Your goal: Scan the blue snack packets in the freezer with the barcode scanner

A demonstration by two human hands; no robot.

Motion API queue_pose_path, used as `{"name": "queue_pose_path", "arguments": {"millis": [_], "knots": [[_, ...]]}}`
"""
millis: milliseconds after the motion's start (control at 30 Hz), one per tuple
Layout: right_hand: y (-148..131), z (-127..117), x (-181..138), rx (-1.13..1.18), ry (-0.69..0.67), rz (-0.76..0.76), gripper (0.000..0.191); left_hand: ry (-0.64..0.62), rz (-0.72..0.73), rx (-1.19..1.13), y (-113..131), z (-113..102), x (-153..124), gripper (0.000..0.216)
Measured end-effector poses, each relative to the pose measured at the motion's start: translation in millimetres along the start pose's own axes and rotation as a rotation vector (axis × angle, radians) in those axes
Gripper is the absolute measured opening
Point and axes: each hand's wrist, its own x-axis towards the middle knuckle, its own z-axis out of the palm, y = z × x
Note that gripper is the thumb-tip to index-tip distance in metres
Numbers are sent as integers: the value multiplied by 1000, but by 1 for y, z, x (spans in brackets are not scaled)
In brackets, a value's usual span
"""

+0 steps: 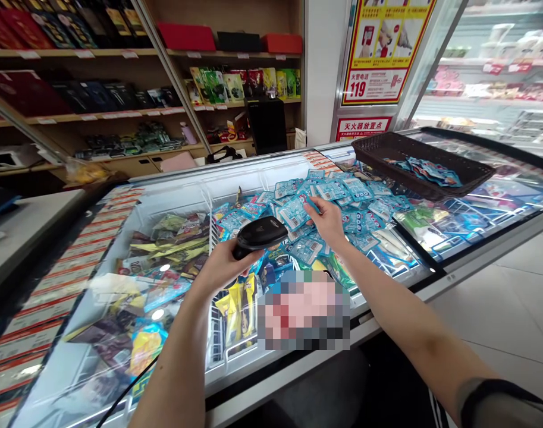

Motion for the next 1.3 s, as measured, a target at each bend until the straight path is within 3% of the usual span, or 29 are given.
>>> {"name": "queue_pose_path", "arguments": {"millis": [1300], "knots": [[6, 6, -1, -43, 15, -26, 45, 1, 14, 86, -10, 1, 1, 36]]}}
